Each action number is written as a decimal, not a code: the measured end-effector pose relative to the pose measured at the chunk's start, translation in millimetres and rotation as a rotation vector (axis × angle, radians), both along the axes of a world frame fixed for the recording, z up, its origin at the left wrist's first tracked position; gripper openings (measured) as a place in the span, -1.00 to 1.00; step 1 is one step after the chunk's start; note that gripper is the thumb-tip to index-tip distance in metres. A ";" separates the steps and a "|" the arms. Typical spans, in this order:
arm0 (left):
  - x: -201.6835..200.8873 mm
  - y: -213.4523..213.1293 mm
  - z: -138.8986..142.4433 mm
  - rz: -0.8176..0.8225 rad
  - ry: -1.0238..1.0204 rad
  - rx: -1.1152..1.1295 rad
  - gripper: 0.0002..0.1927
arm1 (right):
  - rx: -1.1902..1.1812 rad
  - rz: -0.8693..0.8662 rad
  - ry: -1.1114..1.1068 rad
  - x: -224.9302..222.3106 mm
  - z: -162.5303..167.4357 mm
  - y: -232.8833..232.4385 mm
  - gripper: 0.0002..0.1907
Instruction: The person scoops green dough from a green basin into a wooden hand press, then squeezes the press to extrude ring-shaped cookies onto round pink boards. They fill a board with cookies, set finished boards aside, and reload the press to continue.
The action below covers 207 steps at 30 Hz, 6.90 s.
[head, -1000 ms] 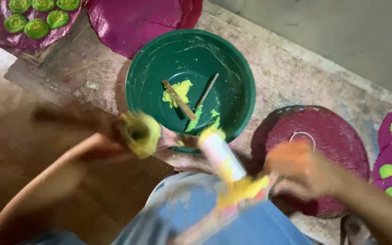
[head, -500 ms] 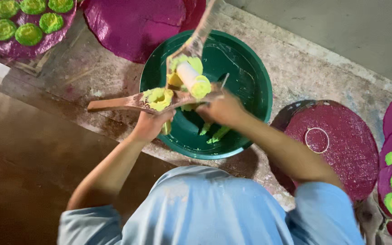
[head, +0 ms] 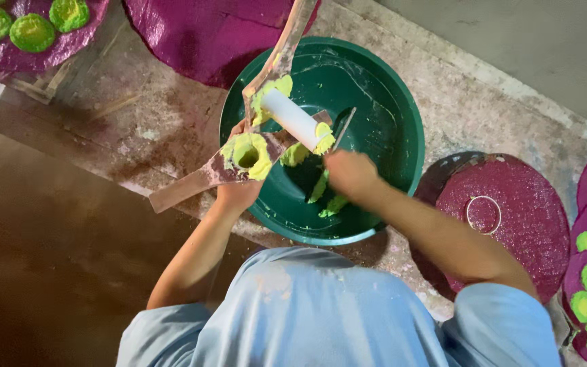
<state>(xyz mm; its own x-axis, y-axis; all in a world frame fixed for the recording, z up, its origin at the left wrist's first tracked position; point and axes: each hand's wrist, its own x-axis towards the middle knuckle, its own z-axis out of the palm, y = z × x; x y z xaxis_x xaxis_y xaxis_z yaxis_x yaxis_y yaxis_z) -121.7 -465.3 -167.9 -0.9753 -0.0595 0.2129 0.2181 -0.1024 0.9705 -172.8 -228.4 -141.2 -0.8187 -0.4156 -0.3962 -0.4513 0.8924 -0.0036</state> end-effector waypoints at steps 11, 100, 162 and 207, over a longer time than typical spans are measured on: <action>1.9 2.1 7.2 0.031 0.097 0.023 -0.35 | -0.082 0.078 -0.284 66.3 -21.0 -6.7 -0.35; -12.9 -26.3 102.3 0.318 0.355 -0.944 -0.41 | -0.011 0.399 0.360 42.4 263.3 -18.8 -0.77; -64.0 17.9 56.8 -0.128 -0.256 0.354 -0.72 | -1.432 -0.289 -0.221 -23.1 39.3 13.2 -0.50; 83.6 172.2 101.8 -0.841 -0.485 0.404 -0.34 | -2.267 0.183 -0.435 114.1 161.2 140.2 -0.39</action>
<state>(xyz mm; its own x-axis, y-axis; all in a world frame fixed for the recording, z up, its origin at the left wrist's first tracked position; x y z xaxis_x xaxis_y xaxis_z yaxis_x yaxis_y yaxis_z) -38.0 -293.0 -66.1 -0.7107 0.6969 -0.0957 -0.4761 -0.3764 0.7947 -58.6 -88.2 20.1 -0.7596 -0.3184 0.5671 -0.1955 -0.7199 -0.6660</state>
